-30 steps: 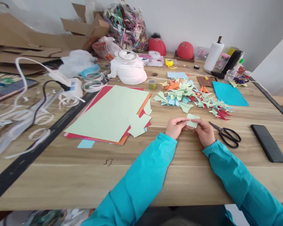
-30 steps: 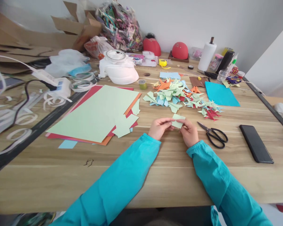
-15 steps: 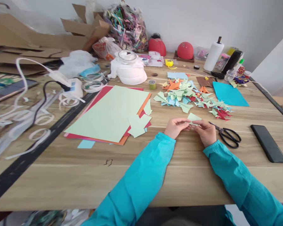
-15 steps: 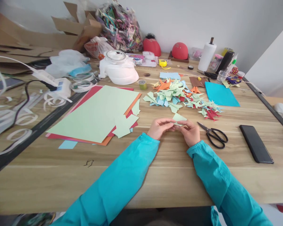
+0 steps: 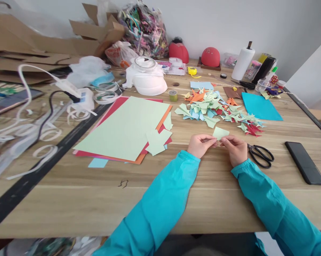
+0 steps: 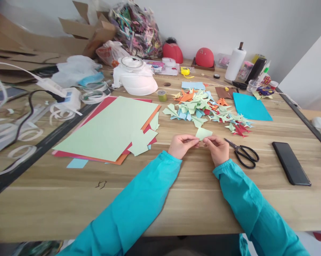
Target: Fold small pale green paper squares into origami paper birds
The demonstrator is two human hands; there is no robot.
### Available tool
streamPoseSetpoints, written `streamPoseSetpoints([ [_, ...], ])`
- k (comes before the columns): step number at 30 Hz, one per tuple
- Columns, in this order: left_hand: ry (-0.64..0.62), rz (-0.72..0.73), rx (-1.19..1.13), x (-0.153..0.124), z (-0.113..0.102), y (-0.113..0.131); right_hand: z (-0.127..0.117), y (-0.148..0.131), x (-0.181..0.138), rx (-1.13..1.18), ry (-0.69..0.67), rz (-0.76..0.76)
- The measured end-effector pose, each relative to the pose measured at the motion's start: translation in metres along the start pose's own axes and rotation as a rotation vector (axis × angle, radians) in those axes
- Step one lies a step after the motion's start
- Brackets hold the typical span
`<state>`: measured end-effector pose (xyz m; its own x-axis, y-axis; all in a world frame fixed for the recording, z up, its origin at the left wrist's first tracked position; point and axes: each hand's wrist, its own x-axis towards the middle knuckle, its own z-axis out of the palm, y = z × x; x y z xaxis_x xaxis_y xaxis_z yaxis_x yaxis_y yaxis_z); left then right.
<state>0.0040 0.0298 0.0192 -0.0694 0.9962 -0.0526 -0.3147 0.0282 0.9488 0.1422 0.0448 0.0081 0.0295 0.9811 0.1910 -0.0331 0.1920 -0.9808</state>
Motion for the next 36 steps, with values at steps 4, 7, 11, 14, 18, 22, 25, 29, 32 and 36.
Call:
streamPoseSetpoints([
  [4, -0.029, -0.04, -0.028, 0.001, -0.0001, -0.001, -0.0011, 0.0025, 0.0017, 0.028, 0.001, 0.034],
  [7, -0.062, -0.093, -0.155, 0.0037, -0.0016, -0.0029, -0.0025, 0.0036, 0.0028, 0.06, -0.022, 0.05],
  [11, -0.101, -0.134, -0.191, 0.0058, -0.0034, -0.0043, -0.0036, 0.0042, 0.0022, 0.089, -0.093, 0.032],
  [14, -0.17, -0.167, -0.112, 0.0049, -0.0045, -0.0039, -0.0043, 0.0051, 0.0016, 0.128, -0.104, 0.037],
  [18, -0.212, -0.198, -0.057, 0.0038, -0.0063, -0.0032, -0.0045, 0.0058, 0.0021, 0.152, -0.056, 0.062],
  [22, -0.275, -0.218, 0.008, 0.0037, -0.0068, -0.0017, -0.0028, 0.0046, 0.003, 0.162, -0.019, 0.071],
  [25, -0.267, -0.187, 0.054, 0.0032, -0.006, -0.0002, -0.0016, 0.0037, 0.0033, 0.149, 0.007, 0.068],
  [29, -0.272, -0.175, 0.095, 0.0021, -0.0044, 0.0001, -0.0019, 0.0045, 0.0035, 0.126, 0.025, 0.054],
  [32, -0.267, -0.173, 0.113, 0.0013, -0.0029, -0.001, -0.003, 0.0064, 0.004, 0.115, 0.027, 0.047],
  [36, -0.248, -0.167, 0.123, 0.0001, -0.0002, -0.003, -0.0039, 0.0091, 0.0047, 0.095, 0.034, 0.037],
])
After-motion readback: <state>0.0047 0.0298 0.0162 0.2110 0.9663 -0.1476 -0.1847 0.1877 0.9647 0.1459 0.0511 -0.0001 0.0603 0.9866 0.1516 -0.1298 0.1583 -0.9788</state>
